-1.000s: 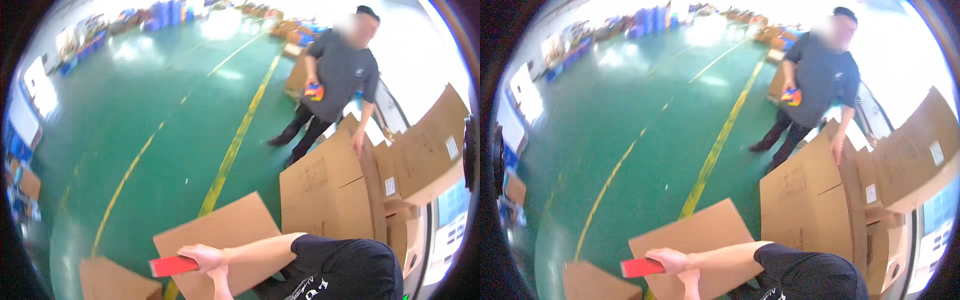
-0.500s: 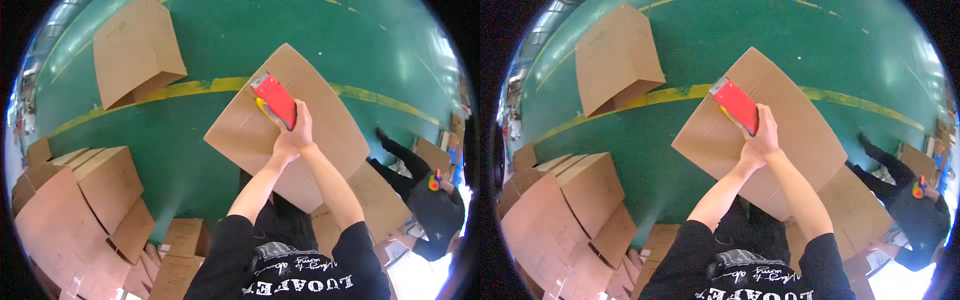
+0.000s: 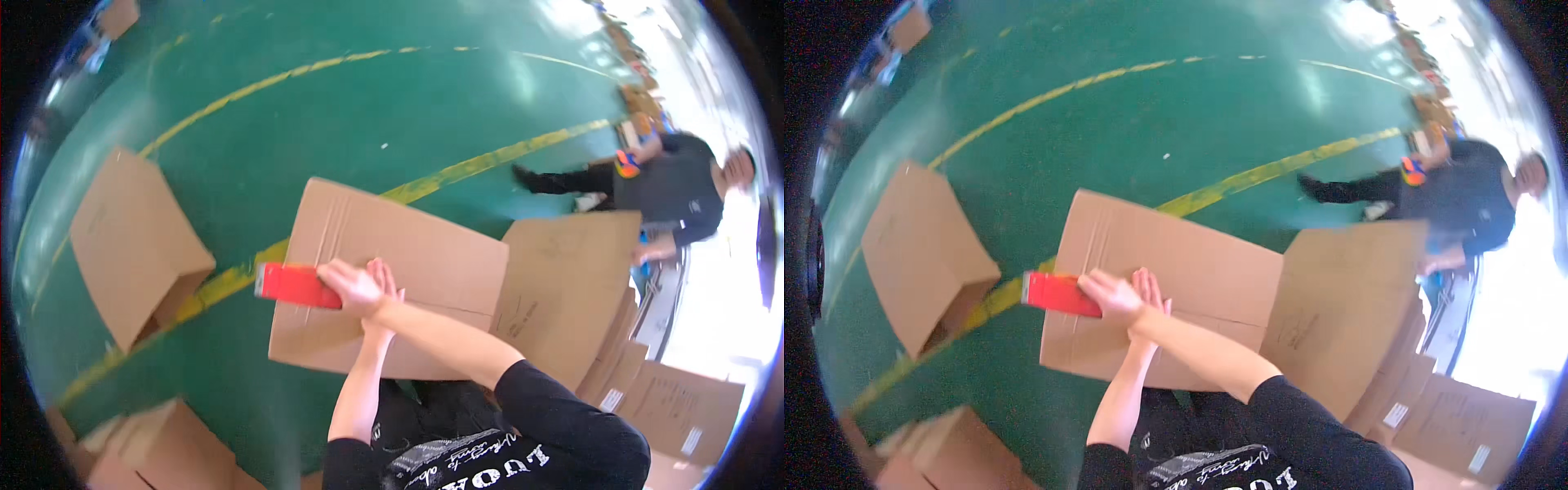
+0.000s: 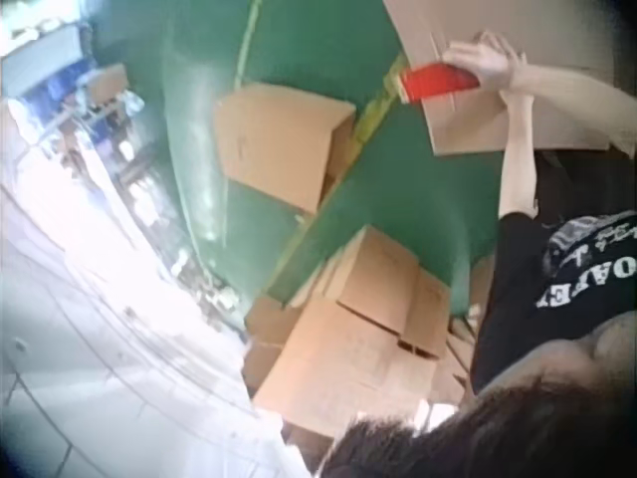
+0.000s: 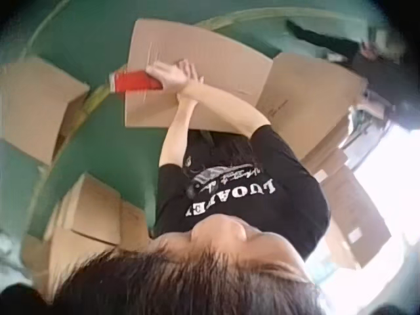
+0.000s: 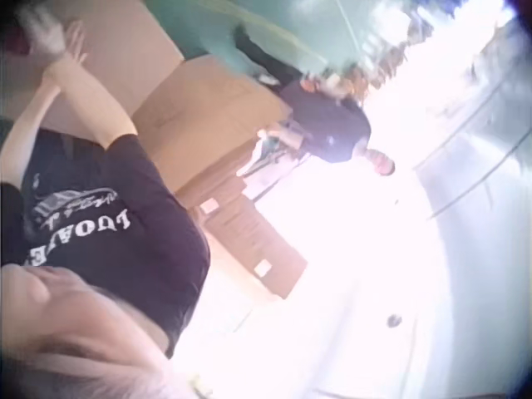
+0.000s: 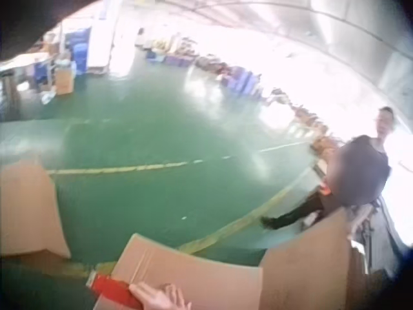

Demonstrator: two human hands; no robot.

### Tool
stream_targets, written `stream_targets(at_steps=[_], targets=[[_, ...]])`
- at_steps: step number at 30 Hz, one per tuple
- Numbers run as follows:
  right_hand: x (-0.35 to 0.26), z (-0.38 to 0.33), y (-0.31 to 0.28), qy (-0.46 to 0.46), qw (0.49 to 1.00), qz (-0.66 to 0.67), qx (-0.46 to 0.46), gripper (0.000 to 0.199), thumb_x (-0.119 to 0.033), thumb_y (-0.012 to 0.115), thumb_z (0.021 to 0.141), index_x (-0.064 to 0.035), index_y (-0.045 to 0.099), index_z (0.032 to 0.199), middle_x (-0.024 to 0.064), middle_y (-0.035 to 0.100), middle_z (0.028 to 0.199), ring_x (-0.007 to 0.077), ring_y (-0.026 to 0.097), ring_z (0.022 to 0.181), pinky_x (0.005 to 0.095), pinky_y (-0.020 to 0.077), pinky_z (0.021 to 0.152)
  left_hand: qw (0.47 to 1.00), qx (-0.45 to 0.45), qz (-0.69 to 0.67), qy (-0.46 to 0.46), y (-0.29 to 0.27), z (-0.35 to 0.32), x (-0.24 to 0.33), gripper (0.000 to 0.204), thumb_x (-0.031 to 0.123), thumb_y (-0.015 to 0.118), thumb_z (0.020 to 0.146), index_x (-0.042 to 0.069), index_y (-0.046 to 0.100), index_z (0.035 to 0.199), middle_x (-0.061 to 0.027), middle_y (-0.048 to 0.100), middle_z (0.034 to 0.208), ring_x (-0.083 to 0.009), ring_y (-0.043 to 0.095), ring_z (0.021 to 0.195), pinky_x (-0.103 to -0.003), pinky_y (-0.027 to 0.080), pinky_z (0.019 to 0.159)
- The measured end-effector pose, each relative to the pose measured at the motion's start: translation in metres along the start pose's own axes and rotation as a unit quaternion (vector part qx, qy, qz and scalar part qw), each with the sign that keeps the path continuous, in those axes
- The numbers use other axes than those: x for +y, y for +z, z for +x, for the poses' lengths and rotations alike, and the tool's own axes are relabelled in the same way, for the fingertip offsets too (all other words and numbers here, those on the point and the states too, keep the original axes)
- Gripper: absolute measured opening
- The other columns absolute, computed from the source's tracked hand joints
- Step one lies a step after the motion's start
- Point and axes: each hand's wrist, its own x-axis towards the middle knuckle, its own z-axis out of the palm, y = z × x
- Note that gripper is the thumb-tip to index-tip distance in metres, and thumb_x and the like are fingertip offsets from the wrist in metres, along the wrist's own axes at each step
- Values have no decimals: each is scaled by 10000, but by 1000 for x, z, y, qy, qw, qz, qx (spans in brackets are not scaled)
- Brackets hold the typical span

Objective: Assemble and apply tape to cardboard boxes using a handheld tape dispenser.

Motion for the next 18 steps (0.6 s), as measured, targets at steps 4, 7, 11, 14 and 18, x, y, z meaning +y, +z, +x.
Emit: stream_targets(at_steps=[4,7,11,14,18], targets=[[-13,-4,3,14,1000,7,18,462,-94,651,728,-40,505,1163,155,549,994,370,617,842,408,557,692,995,-23,-88,27,-55,-24,-6,726,302,559,910,27,217,1489,-138,180,1567,-299,120,1458,-421,88,1188],[-16,-14,-6,53,997,59,-1,458,-175,654,761,-54,501,1175,152,555,1027,373,626,856,444,555,686,998,-12,-38,40,-77,-83,-46,234,180,643,830,14,641,996,-162,660,1013,-363,615,961,-492,478,841],[-10,-24,22,49,998,49,5,583,-194,655,760,-61,455,1291,227,514,1248,413,607,999,453,551,775,870,364,-294,-154,-121,-105,-133,357,344,515,954,7,610,1025,-120,658,981,-282,632,917,-436,494,830],[-14,-25,8,45,998,54,-10,550,-156,647,755,-38,448,1254,194,513,1163,389,595,972,454,539,750,829,240,-453,-221,-187,-62,-142,493,410,448,968,8,475,1252,-177,580,1191,-314,587,1085,-424,508,888],[-22,-17,15,32,999,25,-4,522,-124,649,745,-39,441,1216,161,499,1072,360,590,935,438,533,707,776,-18,-566,-276,-225,-23,-190,516,460,374,991,51,505,1276,-108,594,1199,-261,603,1050,-397,540,807]])
